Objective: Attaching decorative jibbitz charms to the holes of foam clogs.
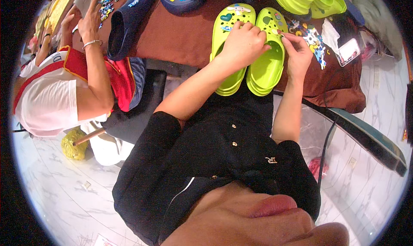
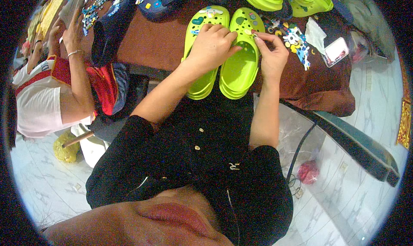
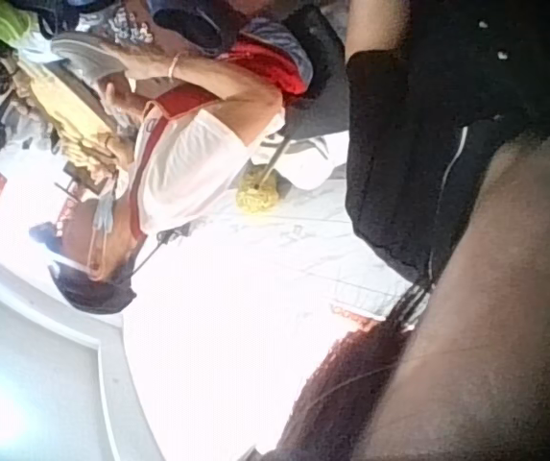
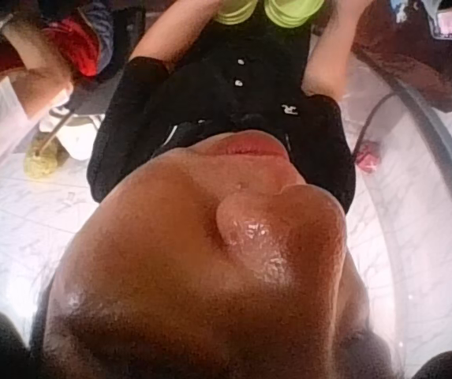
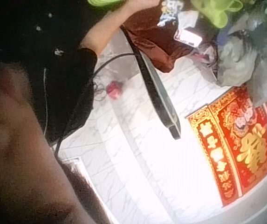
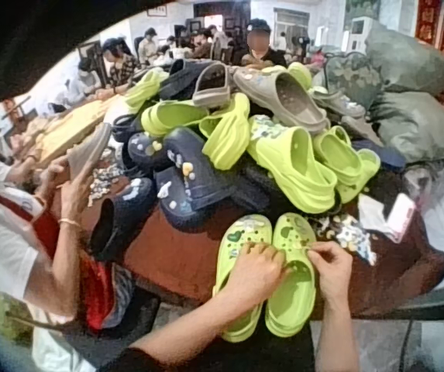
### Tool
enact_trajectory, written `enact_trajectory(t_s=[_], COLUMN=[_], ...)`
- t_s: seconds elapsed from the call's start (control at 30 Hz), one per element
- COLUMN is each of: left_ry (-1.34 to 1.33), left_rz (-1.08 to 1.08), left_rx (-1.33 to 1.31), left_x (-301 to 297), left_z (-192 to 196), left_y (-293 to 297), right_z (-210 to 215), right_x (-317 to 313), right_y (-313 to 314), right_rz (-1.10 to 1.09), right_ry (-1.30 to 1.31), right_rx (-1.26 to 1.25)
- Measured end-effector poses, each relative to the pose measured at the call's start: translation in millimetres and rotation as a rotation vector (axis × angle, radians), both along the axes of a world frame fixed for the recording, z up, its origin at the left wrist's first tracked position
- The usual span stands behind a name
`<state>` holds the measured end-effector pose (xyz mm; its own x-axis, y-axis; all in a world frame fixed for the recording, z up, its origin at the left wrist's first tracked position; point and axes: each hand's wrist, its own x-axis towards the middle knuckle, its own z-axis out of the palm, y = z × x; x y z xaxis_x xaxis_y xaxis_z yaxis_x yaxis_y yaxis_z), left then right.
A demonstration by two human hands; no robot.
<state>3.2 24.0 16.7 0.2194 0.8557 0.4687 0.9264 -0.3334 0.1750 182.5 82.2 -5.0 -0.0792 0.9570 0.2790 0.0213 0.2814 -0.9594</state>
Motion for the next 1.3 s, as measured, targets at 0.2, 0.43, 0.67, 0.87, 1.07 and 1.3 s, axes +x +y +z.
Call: enact_trajectory(t_s=[0.2,0.43,0.67,0.87,1.07,1.3], left_ry=[-0.013,-0.013,-0.006,-0.002,-0.010,0.015], left_rz=[0.051,0.063,0.061,0.074,0.063,0.090], left_rx=[0.147,0.153,0.152,0.163,0.239,0.141], left_x=[3.7,4.3,5.7,5.5,3.7,4.1], left_z=[-6.9,-7.4,-3.4,-3.2,-1.8,1.7], left_y=[-2.7,-4.5,-7.1,-10.5,-9.6,-12.7], right_z=[15.5,29.9,41.3,53.9,61.3,50.2], right_x=[-7.6,-9.6,0.8,-3.3,-0.6,-20.3], right_y=[8.5,22.7,22.8,8.1,-11.8,-22.9], right_rz=[0.146,0.292,0.354,0.360,0.337,0.138], right_ry=[-0.149,-0.517,-0.687,-0.870,-0.954,-1.005], right_rx=[0.082,0.292,0.519,0.639,0.664,0.830])
